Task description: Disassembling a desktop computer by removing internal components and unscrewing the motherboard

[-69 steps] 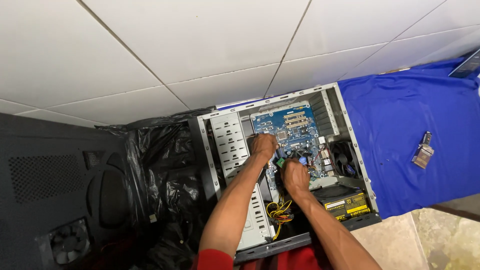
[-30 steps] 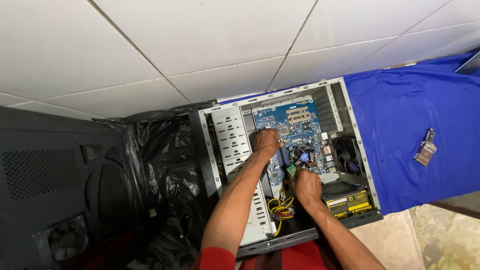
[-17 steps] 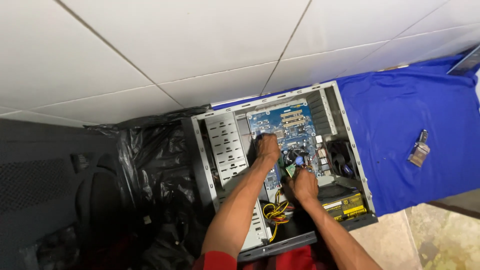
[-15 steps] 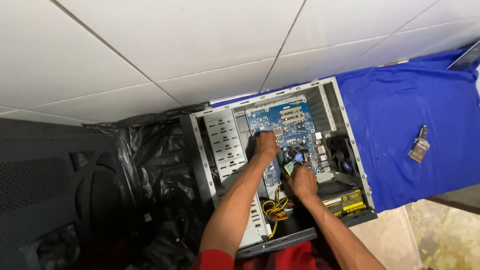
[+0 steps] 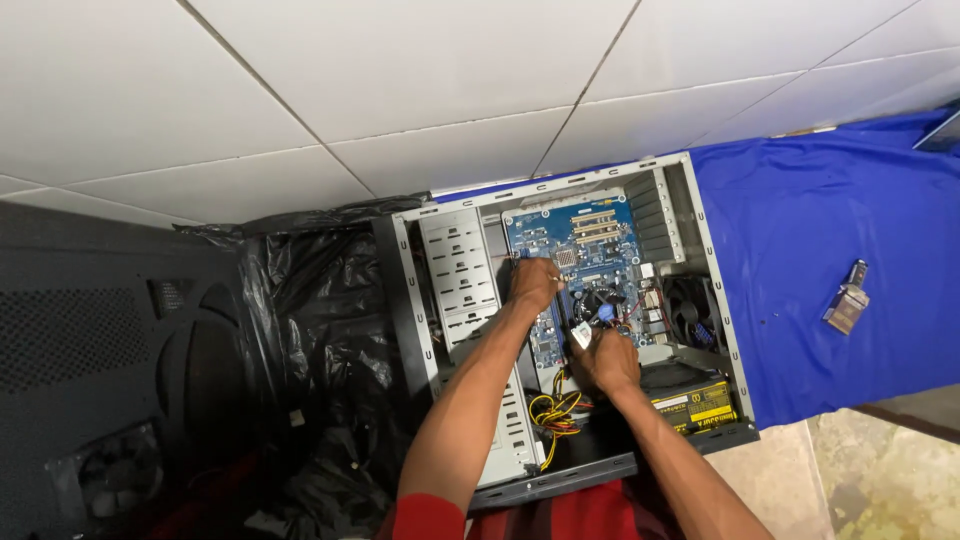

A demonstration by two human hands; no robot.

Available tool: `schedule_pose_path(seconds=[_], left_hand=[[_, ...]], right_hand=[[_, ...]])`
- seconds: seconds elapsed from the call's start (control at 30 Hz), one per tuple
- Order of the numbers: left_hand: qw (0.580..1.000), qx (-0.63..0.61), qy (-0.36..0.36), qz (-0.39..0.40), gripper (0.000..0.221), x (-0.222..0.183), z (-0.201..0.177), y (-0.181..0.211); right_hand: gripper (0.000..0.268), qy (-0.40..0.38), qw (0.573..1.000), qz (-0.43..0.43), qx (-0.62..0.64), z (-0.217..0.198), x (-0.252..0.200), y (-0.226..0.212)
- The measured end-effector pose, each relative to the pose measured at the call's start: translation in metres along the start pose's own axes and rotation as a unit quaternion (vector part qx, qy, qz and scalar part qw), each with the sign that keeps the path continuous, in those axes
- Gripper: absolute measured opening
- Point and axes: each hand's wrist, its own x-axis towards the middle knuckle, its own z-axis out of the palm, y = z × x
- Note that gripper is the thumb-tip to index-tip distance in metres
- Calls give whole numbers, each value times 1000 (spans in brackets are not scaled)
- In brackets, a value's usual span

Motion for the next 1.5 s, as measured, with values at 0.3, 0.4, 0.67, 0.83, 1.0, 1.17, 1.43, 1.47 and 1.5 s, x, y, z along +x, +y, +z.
schedule_pose_path(seconds=[0.3,0.4,0.67,0.83,1.0,1.17,1.43,1.47,1.5], left_hand=[[1000,6,2,4,23,-3,1,1],[1000,-12,-7,-13,20,-20,-19,20],[1000,8,-11,-23,9,-4,10,-2],[1000,-13,-7,1,8,-24,-9,16],[999,-32,9,-1,10,-23,-7,14],[994,-106,15,-39,15,-25,-2,15],[995,-13,-35,-95,27,-66,-40,62],[995,0,-34,-96,27,-69,-40,64],[995,13,-35,-97,26,-71,-40,68]], right_hand=[[27,-3,999,-7,38,-15,-3,-4],[29,4,999,-6,32,-6,7,3],[29,24,997,-30,-71,-7,-22,-21],[31,41,997,-39,-54,-1,-25,-15],[29,43,997,-50,-47,16,-20,-8],[29,44,996,-56,-47,10,-13,-4],[25,32,997,-45,-48,22,19,23],[24,34,997,-53,-41,17,17,20],[23,36,997,-59,-33,11,14,18]])
